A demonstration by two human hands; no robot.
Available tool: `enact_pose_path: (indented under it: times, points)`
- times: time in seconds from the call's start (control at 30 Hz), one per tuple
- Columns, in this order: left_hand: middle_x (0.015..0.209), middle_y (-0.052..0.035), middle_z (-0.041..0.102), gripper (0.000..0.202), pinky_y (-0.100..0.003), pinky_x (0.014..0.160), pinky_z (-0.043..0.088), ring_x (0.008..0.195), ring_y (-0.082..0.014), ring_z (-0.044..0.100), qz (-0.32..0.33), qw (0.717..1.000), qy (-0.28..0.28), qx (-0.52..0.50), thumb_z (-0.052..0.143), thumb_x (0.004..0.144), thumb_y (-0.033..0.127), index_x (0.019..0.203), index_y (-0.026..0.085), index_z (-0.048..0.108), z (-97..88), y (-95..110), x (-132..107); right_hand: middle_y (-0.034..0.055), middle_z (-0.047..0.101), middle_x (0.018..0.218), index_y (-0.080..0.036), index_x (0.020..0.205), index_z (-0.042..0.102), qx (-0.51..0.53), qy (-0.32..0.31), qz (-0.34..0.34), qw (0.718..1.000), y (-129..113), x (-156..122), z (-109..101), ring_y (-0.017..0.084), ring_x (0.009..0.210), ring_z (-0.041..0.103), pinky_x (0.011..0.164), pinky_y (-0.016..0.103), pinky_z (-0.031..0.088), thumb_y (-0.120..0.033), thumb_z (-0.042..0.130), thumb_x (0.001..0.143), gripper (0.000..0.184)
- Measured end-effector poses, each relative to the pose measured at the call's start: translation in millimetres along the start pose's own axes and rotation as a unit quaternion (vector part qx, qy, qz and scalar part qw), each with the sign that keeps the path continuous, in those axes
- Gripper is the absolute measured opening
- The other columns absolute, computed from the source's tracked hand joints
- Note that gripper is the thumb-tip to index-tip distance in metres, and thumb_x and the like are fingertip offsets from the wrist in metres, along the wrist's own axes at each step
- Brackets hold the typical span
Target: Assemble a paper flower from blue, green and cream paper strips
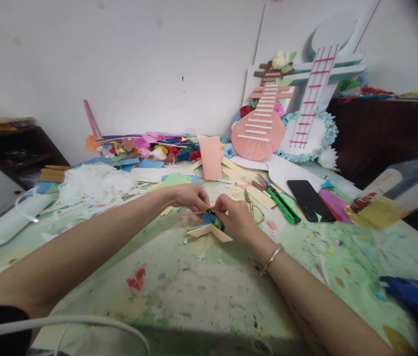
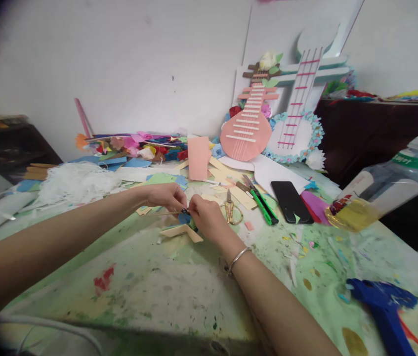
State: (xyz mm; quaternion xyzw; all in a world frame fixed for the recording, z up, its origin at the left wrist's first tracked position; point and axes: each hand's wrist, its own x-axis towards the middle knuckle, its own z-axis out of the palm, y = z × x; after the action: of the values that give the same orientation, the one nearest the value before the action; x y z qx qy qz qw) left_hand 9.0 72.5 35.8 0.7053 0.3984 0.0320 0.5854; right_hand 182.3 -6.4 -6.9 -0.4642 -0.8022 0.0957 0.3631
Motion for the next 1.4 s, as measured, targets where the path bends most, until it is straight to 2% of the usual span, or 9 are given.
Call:
enact_pose_path:
  times: [0.13,0.27,0.4,0.5,0.67,0.8,0.93,1.17,1.4]
  points:
    - [0.063,-0.0025,0.065,0.015,-0.023,0.060,0.048,0.062,-0.0139,0.062,0.034,0.995,-0.001,0.090,0.067,0.062,0.025,0.070,0.013,0.065,3.2,2.9,-3.6,0.0002,0.063,0.068,-0.020,0.076,0.052,-0.027,0.000,-0.009,1.000,1.0,-0.1,3.6,0.012,0.061,0.055,0.056,0.020,0.033,-0.014,0.050,0.078,0.007]
    - [0.061,-0.0019,0.066,0.009,-0.020,0.055,0.044,0.055,-0.0125,0.060,0.063,0.978,0.045,0.193,0.058,0.066,0.021,0.066,0.014,0.063,13.3,4.0,-6.3,-0.0001,0.061,0.066,-0.020,0.075,0.052,-0.041,0.008,-0.007,0.999,2.8,0.1,4.8,0.012,0.060,0.053,0.055,0.020,0.031,-0.015,0.049,0.078,0.007]
    - [0.049,-0.0016,0.060,0.020,-0.020,0.052,0.036,0.049,-0.0106,0.053,0.128,0.923,0.119,0.343,0.047,0.068,0.013,0.052,0.013,0.059,26.7,3.1,-5.7,-0.0004,0.060,0.064,-0.020,0.073,0.050,-0.041,0.014,-0.005,0.999,4.5,0.5,5.2,0.012,0.058,0.054,0.054,0.020,0.031,-0.013,0.048,0.078,0.008]
    - [0.048,-0.0017,0.058,0.022,-0.022,0.052,0.032,0.048,-0.0105,0.047,0.165,0.882,0.161,0.411,0.045,0.067,0.011,0.048,0.013,0.055,33.8,2.3,-3.6,-0.0010,0.057,0.062,-0.019,0.071,0.048,-0.033,0.028,0.005,0.999,5.1,0.9,4.9,0.012,0.056,0.052,0.054,0.020,0.031,-0.013,0.050,0.076,0.009]
    - [0.048,-0.0008,0.053,0.017,-0.023,0.050,0.027,0.049,-0.0109,0.042,0.159,0.863,0.180,0.445,0.046,0.066,0.012,0.051,0.014,0.054,36.6,2.3,-2.1,0.0014,0.053,0.069,-0.019,0.068,0.043,-0.030,0.064,-0.036,0.997,3.7,2.1,1.9,0.013,0.063,0.048,0.057,0.021,0.033,-0.009,0.048,0.074,0.013]
    - [0.063,-0.0019,0.058,0.011,-0.023,0.053,0.030,0.058,-0.0130,0.047,0.138,0.870,0.193,0.431,0.045,0.069,0.014,0.065,0.015,0.055,34.2,-2.0,-2.3,0.0040,0.049,0.076,-0.019,0.070,0.043,-0.031,0.062,-0.082,0.994,0.0,2.5,-1.1,0.015,0.067,0.045,0.060,0.023,0.034,-0.003,0.039,0.073,0.017]
    - [0.066,-0.0015,0.055,0.006,-0.023,0.055,0.032,0.062,-0.0142,0.048,0.139,0.885,0.193,0.401,0.045,0.072,0.017,0.067,0.016,0.050,33.0,-8.7,-2.2,0.0040,0.050,0.079,-0.019,0.075,0.046,-0.029,0.031,-0.087,0.995,-1.1,0.9,-1.8,0.015,0.068,0.045,0.061,0.023,0.035,-0.002,0.039,0.071,0.019]
    - [0.064,-0.0008,0.052,0.005,-0.024,0.054,0.029,0.061,-0.0141,0.045,0.114,0.884,0.206,0.404,0.046,0.069,0.015,0.065,0.017,0.044,34.9,-10.3,-2.2,0.0062,0.059,0.083,-0.017,0.086,0.055,-0.068,-0.010,-0.056,0.996,3.9,-0.3,-0.2,0.016,0.073,0.053,0.064,0.023,0.036,-0.003,0.040,0.076,0.023]
    - [0.058,0.0021,0.046,0.007,-0.023,0.051,0.027,0.059,-0.0121,0.042,0.091,0.908,0.200,0.356,0.048,0.059,0.011,0.059,0.016,0.043,34.3,-8.9,-1.3,0.0084,0.067,0.073,-0.018,0.076,0.065,-0.162,-0.093,0.000,0.982,-2.6,1.3,-0.2,0.017,0.066,0.057,0.056,0.025,0.030,-0.015,0.042,0.081,0.023]
